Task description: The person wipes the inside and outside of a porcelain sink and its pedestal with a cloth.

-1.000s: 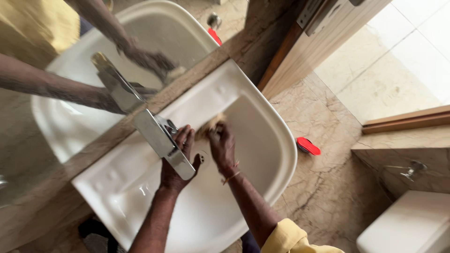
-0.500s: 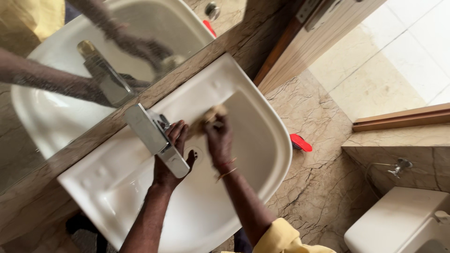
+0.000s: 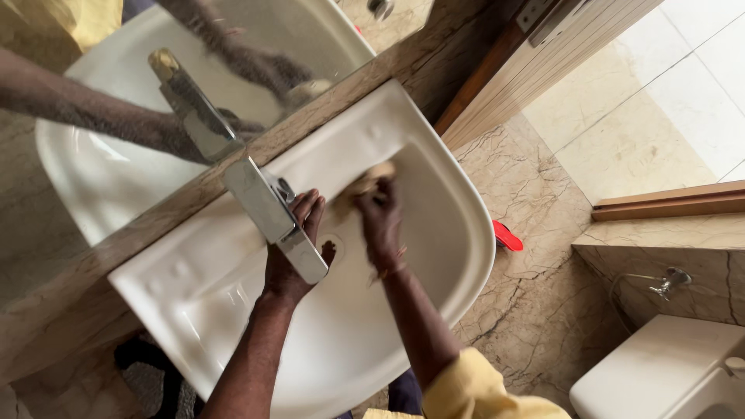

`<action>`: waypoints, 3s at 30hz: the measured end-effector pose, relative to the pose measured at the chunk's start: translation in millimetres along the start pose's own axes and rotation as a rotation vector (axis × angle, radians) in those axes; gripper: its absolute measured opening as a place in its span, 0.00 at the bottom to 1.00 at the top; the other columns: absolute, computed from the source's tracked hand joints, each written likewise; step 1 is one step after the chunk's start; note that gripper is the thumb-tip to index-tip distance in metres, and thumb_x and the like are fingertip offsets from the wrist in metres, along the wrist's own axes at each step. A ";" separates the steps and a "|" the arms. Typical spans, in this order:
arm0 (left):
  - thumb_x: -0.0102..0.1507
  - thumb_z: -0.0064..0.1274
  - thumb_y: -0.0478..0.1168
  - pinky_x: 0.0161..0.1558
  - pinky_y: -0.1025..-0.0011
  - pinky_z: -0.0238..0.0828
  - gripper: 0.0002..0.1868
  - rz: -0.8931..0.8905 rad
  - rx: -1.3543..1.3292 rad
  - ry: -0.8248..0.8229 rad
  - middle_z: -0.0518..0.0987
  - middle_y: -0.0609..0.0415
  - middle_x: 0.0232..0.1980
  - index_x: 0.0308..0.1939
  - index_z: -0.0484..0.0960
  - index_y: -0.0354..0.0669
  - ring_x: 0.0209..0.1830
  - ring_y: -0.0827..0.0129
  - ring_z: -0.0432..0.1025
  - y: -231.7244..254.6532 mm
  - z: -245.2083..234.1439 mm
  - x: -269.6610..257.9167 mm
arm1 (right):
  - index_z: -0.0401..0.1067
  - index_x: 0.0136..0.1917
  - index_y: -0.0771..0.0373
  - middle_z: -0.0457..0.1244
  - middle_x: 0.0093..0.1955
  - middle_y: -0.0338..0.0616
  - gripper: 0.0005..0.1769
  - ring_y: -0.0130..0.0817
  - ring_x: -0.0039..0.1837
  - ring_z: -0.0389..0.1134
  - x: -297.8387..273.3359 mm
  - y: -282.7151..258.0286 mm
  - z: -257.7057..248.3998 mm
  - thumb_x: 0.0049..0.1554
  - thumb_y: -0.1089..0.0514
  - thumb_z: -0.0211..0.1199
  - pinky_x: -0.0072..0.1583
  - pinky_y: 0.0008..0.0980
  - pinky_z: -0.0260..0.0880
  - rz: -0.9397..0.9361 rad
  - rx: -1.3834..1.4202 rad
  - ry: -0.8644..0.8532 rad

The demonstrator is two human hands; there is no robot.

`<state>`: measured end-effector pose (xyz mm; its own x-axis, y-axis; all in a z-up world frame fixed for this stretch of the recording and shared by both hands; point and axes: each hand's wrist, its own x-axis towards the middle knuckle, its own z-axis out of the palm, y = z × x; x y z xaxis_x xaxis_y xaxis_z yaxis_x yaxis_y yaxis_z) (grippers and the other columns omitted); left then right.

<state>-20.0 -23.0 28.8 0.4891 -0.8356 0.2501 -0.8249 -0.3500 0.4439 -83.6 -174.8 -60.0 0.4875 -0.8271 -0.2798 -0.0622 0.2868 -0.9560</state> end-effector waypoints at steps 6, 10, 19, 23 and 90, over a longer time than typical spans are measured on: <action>0.53 0.63 0.36 0.75 0.49 0.55 0.45 -0.048 -0.016 -0.016 0.63 0.45 0.76 0.74 0.61 0.37 0.76 0.49 0.58 4.7 -3.1 3.7 | 0.62 0.66 0.69 0.64 0.59 0.53 0.30 0.45 0.59 0.68 -19.2 3.5 19.5 0.48 0.65 0.60 0.55 0.39 0.76 0.095 -0.026 -0.014; 0.55 0.60 0.33 0.75 0.49 0.55 0.44 -0.055 0.009 -0.027 0.63 0.44 0.76 0.75 0.60 0.36 0.77 0.47 0.58 5.7 -0.4 2.7 | 0.65 0.64 0.72 0.66 0.59 0.54 0.28 0.46 0.60 0.69 -23.1 -5.0 7.7 0.52 0.62 0.68 0.60 0.40 0.74 0.074 -0.172 -0.187; 0.52 0.53 0.28 0.76 0.47 0.52 0.45 -0.053 -0.020 -0.027 0.63 0.43 0.76 0.75 0.60 0.36 0.76 0.48 0.58 2.8 -0.9 -0.5 | 0.66 0.63 0.71 0.66 0.59 0.54 0.25 0.46 0.61 0.69 -11.9 3.3 22.3 0.52 0.69 0.56 0.63 0.42 0.75 0.041 0.003 0.012; 0.52 0.51 0.27 0.77 0.47 0.52 0.45 -0.039 -0.005 -0.022 0.63 0.43 0.77 0.76 0.60 0.35 0.77 0.47 0.58 -0.3 1.2 -0.1 | 0.63 0.61 0.70 0.65 0.56 0.52 0.23 0.45 0.54 0.73 -43.0 -10.1 21.5 0.53 0.66 0.62 0.56 0.40 0.80 0.336 -0.047 -0.238; 0.59 0.59 0.38 0.76 0.51 0.49 0.41 -0.074 0.048 0.036 0.63 0.52 0.79 0.76 0.64 0.43 0.80 0.60 0.55 -5.0 10.7 -11.4 | 0.63 0.57 0.71 0.66 0.52 0.51 0.20 0.37 0.52 0.74 -18.6 -2.9 12.6 0.53 0.68 0.64 0.50 0.31 0.80 0.303 0.052 -0.348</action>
<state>-24.5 -16.2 14.6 0.5585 -0.7911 0.2493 -0.7983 -0.4309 0.4208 -81.5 -154.2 -51.0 0.7181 -0.4935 -0.4907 -0.2071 0.5216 -0.8277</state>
